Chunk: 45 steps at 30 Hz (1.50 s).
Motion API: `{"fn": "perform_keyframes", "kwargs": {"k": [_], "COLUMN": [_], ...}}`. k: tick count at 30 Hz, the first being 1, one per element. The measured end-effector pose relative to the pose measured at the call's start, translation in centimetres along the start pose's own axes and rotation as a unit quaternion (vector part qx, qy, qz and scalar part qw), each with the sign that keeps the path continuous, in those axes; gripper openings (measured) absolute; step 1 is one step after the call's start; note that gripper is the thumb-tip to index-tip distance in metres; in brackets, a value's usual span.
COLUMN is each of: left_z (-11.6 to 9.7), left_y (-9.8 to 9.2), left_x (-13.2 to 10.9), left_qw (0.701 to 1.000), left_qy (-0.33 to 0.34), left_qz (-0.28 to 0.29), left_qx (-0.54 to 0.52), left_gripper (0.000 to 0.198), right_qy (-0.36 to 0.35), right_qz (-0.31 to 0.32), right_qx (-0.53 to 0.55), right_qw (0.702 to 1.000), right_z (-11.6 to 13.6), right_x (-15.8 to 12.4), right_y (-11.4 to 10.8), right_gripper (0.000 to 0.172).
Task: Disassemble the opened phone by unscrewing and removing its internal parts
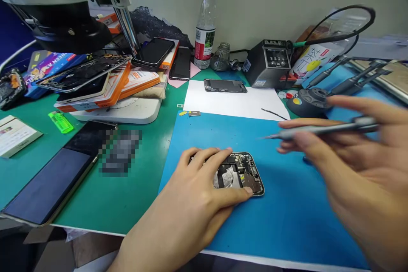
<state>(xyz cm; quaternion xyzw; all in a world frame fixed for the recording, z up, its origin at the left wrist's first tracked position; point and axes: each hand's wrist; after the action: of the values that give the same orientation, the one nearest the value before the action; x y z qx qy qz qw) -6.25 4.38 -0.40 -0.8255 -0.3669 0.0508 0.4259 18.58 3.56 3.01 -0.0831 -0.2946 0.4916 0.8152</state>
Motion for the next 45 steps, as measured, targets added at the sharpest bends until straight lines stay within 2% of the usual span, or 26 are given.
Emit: {"fn": "perform_keyframes", "kwargs": {"k": [5, 13, 17, 21, 25, 31, 45], "left_z": [0.0, 0.0, 0.0, 0.0, 0.0, 0.0, 0.3], "left_y": [0.0, 0.1, 0.1, 0.0, 0.0, -0.2, 0.1], "left_x": [-0.1, -0.1, 0.0, 0.2, 0.3, 0.2, 0.0], "left_qw": [1.000, 1.000, 1.000, 1.000, 1.000, 1.000, 1.000], "left_qy": [0.009, 0.011, 0.006, 0.001, -0.002, -0.010, 0.006], "left_qz": [-0.002, -0.024, -0.030, -0.026, -0.007, 0.011, 0.004], "left_qx": [0.005, 0.006, -0.002, -0.001, -0.005, -0.005, 0.021], "left_gripper": [0.040, 0.037, 0.032, 0.031, 0.029, 0.033, 0.035], "right_qy": [0.051, 0.042, 0.062, 0.144, 0.217, 0.212, 0.195], "right_qz": [0.081, 0.074, 0.054, 0.076, 0.133, 0.133, 0.131], "right_qx": [-0.038, -0.033, 0.022, 0.157, 0.209, 0.203, 0.196], "right_qw": [0.995, 0.996, 0.996, 0.974, 0.944, 0.947, 0.952], "right_z": [-0.8, -1.5, -0.5, 0.4, 0.3, -0.5, -0.7], "right_x": [0.7, 0.6, 0.4, -1.8, -4.5, -5.3, -5.7], "right_y": [2.1, 2.5, 1.7, 1.4, 2.0, 2.2, 2.6], "right_gripper": [0.039, 0.031, 0.041, 0.064, 0.058, 0.058, 0.049]}}
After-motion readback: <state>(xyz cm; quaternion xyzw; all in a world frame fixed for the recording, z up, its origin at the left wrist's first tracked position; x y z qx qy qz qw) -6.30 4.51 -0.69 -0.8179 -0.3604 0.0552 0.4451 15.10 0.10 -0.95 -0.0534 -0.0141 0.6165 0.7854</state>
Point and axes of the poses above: each hand's wrist, its own x-axis towards the middle knuckle, its own y-axis out of the palm, z = x × y, and after that the axes turned 11 degrees about -x, right-handed
